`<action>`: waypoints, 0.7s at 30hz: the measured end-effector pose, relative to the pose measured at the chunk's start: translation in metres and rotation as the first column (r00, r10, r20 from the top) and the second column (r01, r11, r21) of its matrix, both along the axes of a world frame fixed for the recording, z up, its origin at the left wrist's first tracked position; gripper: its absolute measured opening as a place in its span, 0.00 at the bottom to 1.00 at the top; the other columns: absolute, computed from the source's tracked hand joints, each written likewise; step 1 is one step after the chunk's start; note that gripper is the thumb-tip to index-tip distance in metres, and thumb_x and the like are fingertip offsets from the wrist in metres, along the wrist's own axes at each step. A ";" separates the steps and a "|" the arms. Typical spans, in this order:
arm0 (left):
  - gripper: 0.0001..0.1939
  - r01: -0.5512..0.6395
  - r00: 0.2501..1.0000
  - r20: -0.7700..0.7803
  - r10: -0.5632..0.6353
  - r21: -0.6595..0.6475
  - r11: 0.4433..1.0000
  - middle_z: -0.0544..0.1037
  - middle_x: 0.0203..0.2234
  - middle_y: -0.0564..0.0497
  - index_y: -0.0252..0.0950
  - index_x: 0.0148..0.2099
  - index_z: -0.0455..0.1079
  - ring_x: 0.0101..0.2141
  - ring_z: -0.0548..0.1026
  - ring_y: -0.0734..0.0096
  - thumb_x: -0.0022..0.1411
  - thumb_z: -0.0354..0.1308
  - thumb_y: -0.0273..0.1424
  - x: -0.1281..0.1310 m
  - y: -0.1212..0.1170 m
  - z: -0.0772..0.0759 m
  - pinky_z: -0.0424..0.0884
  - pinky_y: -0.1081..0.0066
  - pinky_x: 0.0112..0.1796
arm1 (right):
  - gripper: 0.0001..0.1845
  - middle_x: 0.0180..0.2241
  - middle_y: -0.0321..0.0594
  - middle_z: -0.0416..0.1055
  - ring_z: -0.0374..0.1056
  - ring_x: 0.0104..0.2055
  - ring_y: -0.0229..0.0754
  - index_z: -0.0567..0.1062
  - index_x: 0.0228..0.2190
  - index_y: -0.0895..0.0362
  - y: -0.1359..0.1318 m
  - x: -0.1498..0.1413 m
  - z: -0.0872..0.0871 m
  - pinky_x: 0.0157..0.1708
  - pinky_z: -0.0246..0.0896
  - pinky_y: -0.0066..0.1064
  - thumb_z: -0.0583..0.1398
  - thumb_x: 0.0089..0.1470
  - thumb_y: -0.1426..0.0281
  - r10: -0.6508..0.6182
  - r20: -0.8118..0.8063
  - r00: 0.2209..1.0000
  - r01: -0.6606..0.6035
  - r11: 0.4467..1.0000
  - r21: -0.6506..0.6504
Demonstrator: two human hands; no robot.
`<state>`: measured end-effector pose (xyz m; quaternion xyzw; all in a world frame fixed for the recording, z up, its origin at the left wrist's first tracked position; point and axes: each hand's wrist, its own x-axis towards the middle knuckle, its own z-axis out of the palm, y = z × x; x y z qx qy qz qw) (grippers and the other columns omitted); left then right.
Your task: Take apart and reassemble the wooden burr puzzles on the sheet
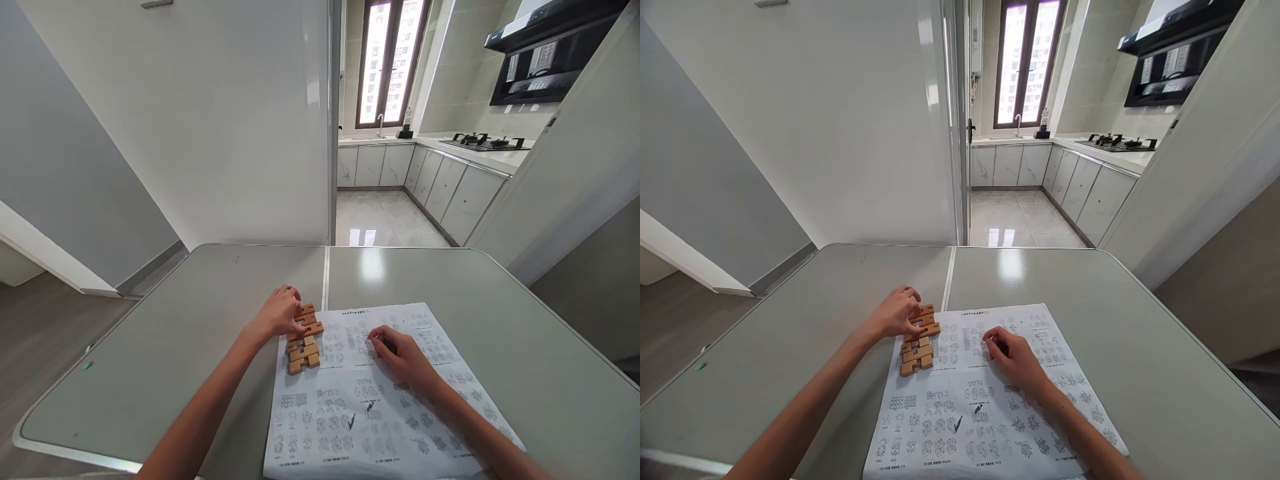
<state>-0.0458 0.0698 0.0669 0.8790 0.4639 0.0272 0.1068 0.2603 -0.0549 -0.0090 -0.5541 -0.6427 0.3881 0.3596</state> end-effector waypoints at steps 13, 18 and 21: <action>0.11 0.037 0.992 -0.120 -0.040 -0.025 0.999 0.79 0.48 0.44 0.38 0.28 0.77 0.54 0.72 0.48 0.49 0.70 0.40 0.004 0.006 0.010 0.68 0.58 0.50 | 0.17 0.24 0.34 0.70 0.60 0.26 0.40 0.76 0.37 0.54 0.002 0.002 0.002 0.28 0.55 0.32 0.53 0.66 0.57 0.017 -0.009 1.000 -0.017 1.000 0.007; 0.13 0.053 0.988 -0.141 -0.059 -0.047 0.998 0.79 0.50 0.46 0.38 0.27 0.76 0.55 0.71 0.49 0.49 0.70 0.43 0.004 0.011 0.010 0.68 0.59 0.50 | 0.18 0.25 0.35 0.71 0.61 0.26 0.40 0.76 0.38 0.54 0.002 0.002 0.001 0.27 0.56 0.32 0.52 0.67 0.56 0.024 -0.020 1.000 -0.024 1.000 -0.001; 0.13 0.059 0.990 -0.127 -0.064 -0.044 0.997 0.79 0.49 0.46 0.39 0.29 0.77 0.55 0.71 0.50 0.49 0.69 0.42 0.003 0.013 0.009 0.68 0.60 0.51 | 0.18 0.25 0.35 0.71 0.61 0.25 0.40 0.76 0.38 0.54 0.002 0.002 0.001 0.27 0.56 0.32 0.52 0.67 0.55 0.027 -0.019 0.999 -0.027 1.000 0.000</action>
